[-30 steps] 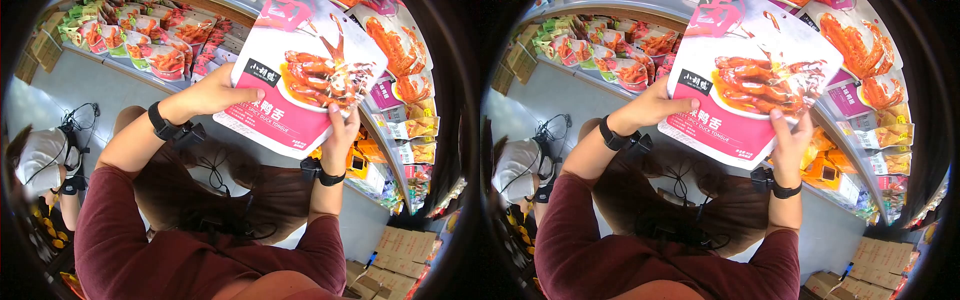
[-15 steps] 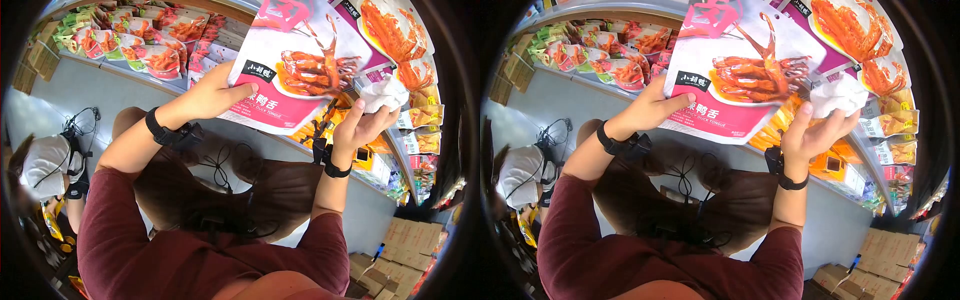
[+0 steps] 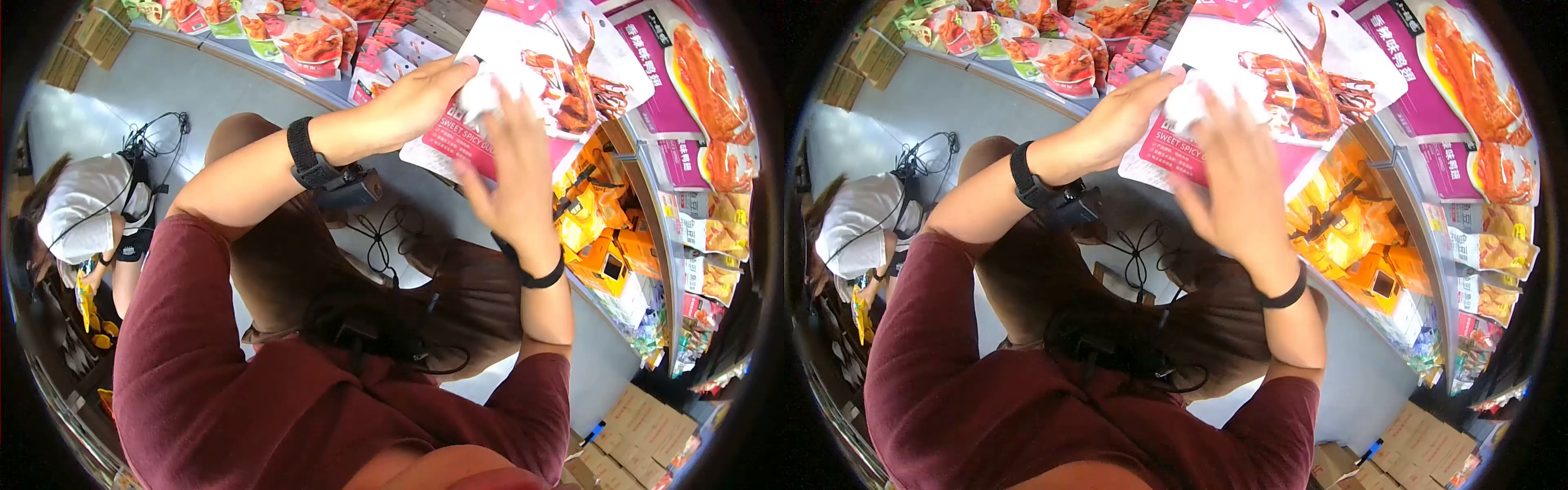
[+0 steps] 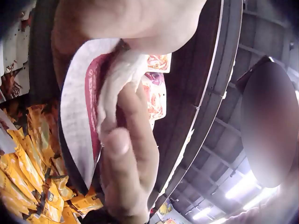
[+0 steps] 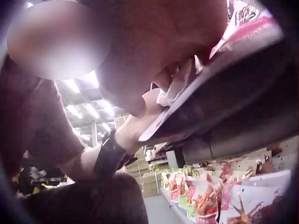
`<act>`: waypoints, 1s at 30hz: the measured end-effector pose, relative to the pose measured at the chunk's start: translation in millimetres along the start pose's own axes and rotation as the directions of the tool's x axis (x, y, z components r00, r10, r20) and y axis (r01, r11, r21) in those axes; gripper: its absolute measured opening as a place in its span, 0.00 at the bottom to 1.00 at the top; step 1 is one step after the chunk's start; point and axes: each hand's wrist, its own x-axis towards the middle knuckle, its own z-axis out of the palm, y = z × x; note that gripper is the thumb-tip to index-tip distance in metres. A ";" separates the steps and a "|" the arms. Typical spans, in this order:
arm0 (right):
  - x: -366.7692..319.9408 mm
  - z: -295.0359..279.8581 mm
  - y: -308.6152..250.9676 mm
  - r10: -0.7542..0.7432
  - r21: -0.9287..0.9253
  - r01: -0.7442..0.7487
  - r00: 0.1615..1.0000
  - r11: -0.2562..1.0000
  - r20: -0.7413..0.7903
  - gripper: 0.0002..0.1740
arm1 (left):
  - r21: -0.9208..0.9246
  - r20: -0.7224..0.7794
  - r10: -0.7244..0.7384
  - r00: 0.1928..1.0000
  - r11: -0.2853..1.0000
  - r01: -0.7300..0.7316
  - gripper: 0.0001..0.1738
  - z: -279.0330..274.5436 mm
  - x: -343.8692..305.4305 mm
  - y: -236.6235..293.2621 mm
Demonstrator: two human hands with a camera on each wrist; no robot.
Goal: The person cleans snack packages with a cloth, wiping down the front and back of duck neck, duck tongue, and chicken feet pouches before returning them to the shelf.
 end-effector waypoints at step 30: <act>-7.3 -10.2 11.7 0.120 -0.183 -0.132 0.990 0.974 -0.079 0.41 | 0.177 0.096 0.203 0.975 0.960 -0.217 0.23 -9.1 -3.5 18.4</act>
